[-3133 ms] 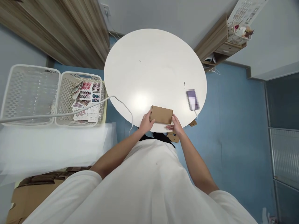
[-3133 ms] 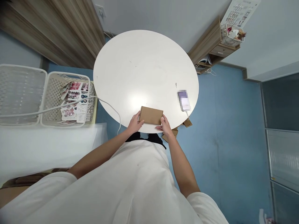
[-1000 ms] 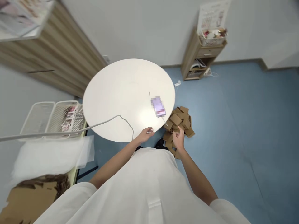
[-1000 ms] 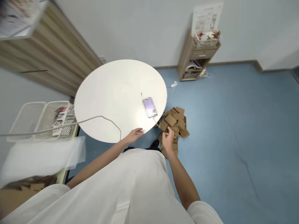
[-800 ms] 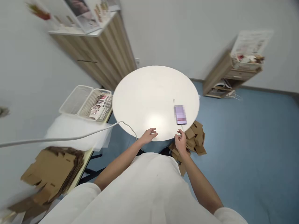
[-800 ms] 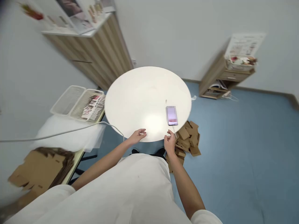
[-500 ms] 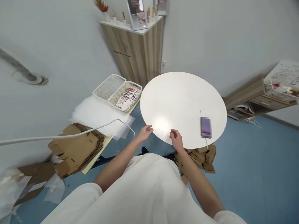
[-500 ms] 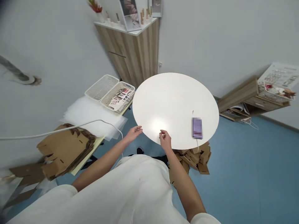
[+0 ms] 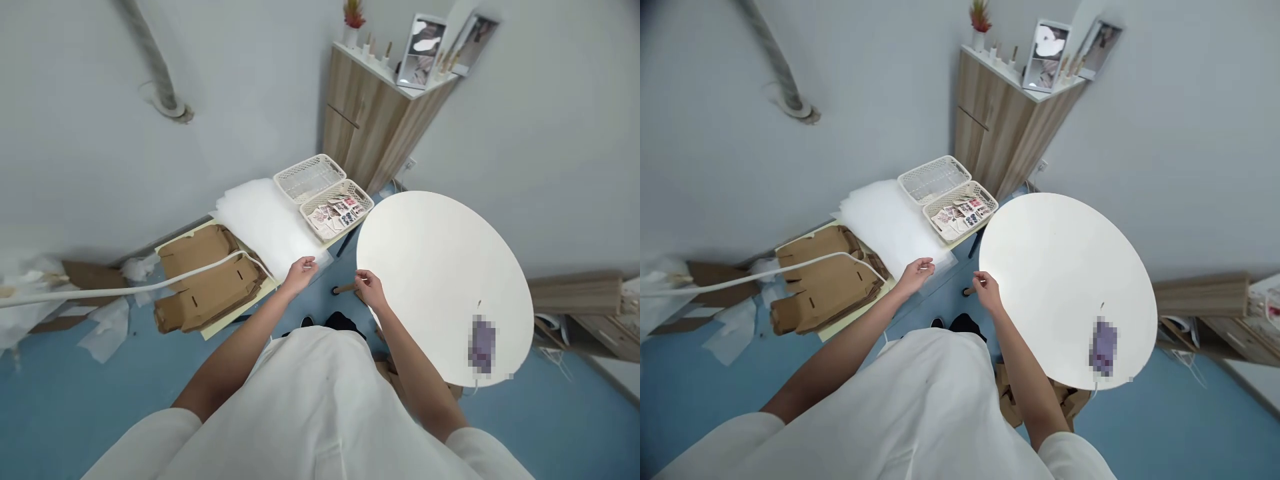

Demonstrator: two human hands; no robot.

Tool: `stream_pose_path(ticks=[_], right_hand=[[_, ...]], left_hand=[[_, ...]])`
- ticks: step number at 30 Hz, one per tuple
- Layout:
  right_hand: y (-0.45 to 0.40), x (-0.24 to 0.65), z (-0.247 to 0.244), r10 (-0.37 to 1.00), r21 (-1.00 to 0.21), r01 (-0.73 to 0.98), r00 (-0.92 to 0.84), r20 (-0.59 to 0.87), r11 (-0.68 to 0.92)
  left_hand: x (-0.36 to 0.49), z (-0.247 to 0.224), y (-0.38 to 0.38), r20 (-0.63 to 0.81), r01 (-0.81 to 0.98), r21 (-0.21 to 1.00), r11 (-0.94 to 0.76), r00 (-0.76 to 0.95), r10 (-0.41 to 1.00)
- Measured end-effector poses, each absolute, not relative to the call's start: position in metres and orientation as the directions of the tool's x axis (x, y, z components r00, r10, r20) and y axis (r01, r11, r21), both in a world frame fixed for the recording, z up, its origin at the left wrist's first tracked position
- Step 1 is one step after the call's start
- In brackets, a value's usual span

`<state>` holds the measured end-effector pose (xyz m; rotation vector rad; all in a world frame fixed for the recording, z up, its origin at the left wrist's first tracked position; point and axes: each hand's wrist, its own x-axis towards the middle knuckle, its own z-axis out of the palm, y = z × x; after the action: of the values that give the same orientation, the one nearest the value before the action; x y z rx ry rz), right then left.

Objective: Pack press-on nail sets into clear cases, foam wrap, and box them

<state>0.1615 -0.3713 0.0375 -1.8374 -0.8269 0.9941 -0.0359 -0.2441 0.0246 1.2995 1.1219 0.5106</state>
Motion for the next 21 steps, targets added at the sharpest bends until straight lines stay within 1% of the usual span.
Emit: stream_pose_path(ticks=[6, 12, 17, 21], right_hand=[[-0.326, 0.174, 0.035, 0.85, -0.884, 0.197, 0.424, -0.313, -0.424], [-0.278, 0.191, 0.027, 0.853, -0.872, 0.257, 0.443, -0.276, -0.416], [-0.234, 0.218, 0.018, 0.885, -0.837, 0.387, 0.413, -0.217, -0.386], [-0.201, 0.24, 0.009, 0.916, -0.766, 0.541, 0.369, -0.155, -0.347]], left_hand=[[-0.042, 0.025, -0.227, -0.374, 0.291, 0.916, 0.277, 0.366, 0.852], [-0.027, 0.026, -0.194, -0.399, 0.406, 0.88, 0.245, 0.354, 0.846], [0.002, 0.034, -0.162, -0.421, 0.535, 0.828, 0.168, 0.396, 0.816], [0.028, 0.034, -0.144, -0.451, 0.595, 0.794, 0.124, 0.439, 0.777]])
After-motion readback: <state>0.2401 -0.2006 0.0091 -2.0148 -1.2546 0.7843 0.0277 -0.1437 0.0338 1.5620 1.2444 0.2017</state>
